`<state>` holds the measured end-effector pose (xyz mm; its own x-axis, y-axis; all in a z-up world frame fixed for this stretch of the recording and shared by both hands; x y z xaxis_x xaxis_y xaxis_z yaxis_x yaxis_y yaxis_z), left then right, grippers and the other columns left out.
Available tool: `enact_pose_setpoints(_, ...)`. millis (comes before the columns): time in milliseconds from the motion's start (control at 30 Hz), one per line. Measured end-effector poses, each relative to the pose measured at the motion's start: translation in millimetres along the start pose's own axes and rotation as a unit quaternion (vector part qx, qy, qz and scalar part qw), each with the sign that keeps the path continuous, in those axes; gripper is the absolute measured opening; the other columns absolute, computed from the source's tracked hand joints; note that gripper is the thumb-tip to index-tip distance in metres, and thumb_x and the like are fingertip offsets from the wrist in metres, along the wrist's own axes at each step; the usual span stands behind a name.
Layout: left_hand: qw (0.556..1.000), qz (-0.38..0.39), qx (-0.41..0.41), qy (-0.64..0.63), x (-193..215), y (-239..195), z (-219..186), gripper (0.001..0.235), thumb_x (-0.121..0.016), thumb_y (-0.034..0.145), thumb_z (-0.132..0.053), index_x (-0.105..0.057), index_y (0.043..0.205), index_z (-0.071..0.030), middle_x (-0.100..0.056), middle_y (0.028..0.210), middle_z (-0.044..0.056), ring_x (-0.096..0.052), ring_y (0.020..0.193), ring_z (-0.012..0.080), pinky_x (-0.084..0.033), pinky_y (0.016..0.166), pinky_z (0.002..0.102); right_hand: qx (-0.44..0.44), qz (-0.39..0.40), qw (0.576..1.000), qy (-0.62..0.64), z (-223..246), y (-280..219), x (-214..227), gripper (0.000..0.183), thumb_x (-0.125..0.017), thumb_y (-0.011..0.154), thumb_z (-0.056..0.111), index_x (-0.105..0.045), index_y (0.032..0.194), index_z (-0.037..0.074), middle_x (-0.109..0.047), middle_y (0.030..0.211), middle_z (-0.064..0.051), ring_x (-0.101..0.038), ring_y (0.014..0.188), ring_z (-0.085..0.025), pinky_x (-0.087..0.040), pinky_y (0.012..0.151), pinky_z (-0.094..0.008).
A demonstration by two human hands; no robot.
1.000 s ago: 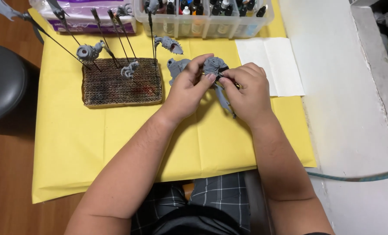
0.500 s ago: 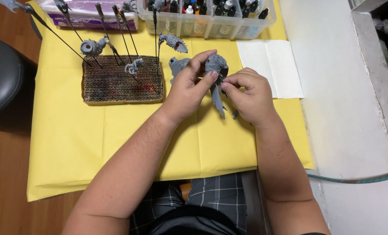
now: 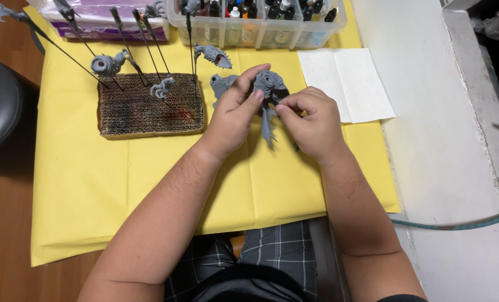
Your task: Mounting small plastic model components onto thin metal rods in preparation for painting.
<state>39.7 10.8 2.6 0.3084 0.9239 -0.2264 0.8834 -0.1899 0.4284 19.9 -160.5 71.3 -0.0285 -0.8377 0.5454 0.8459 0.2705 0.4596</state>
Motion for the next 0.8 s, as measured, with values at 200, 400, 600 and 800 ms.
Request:
enact_pose_setpoints(200,0.996,0.002,0.034,-0.083,3.7,0.1,17.4,0.044,-0.037,0.111,-0.006,-0.042,0.155,-0.01,-0.063,0.131,0.009,-0.065,0.113,0.0128,-0.062,0.092,0.03,0.032,-0.01,0.999,-0.024,1.3,0.1,-1.2,0.008,-0.074,0.087,-0.008,-0.077,0.084,-0.001,-0.067,0.068,-0.012,-0.063,0.072,-0.023,-0.05,0.072,-0.033)
enact_pose_setpoints(400,0.995,0.005,0.04,-0.092,0.9,0.3,16.1,0.044,-0.036,0.111,-0.005,-0.042,0.154,-0.009,-0.062,0.132,0.01,-0.065,0.113,0.015,-0.063,0.093,0.034,0.032,-0.009,0.999,-0.03,1.2,0.5,0.0,0.01,-0.073,0.087,-0.008,-0.077,0.083,0.0,-0.067,0.066,-0.01,-0.063,0.071,-0.023,-0.049,0.072,-0.033)
enact_pose_setpoints(600,0.995,-0.011,0.067,-0.071,-3.5,1.6,-3.0,0.041,-0.044,0.11,-0.008,-0.045,0.151,-0.007,-0.06,0.111,0.004,-0.063,0.093,0.0095,-0.064,0.08,0.027,0.024,-0.005,0.999,-0.023,-0.6,-0.2,-0.8,0.009,-0.074,0.087,-0.007,-0.077,0.084,0.001,-0.068,0.066,-0.009,-0.063,0.071,-0.022,-0.049,0.072,-0.032)
enact_pose_setpoints(800,0.997,-0.025,0.066,-0.025,-7.0,1.1,-12.3,0.041,-0.054,0.107,-0.006,-0.049,0.148,-0.008,-0.053,0.095,0.0,-0.058,0.084,0.0073,-0.063,0.074,0.025,-0.03,-0.011,0.999,-0.018,-0.8,-1.9,-2.3,0.005,-0.074,0.087,-0.004,-0.077,0.087,0.0,-0.064,0.062,-0.007,-0.059,0.066,-0.019,-0.05,0.068,-0.031)
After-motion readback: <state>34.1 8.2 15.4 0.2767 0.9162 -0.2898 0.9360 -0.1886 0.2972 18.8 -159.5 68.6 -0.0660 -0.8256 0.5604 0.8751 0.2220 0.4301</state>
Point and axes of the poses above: each hand's wrist, its own y-axis towards the middle knuckle, its own x-axis out of the back of the hand, z = x × y, the point moved 3 cm from there along y, towards the middle knuckle
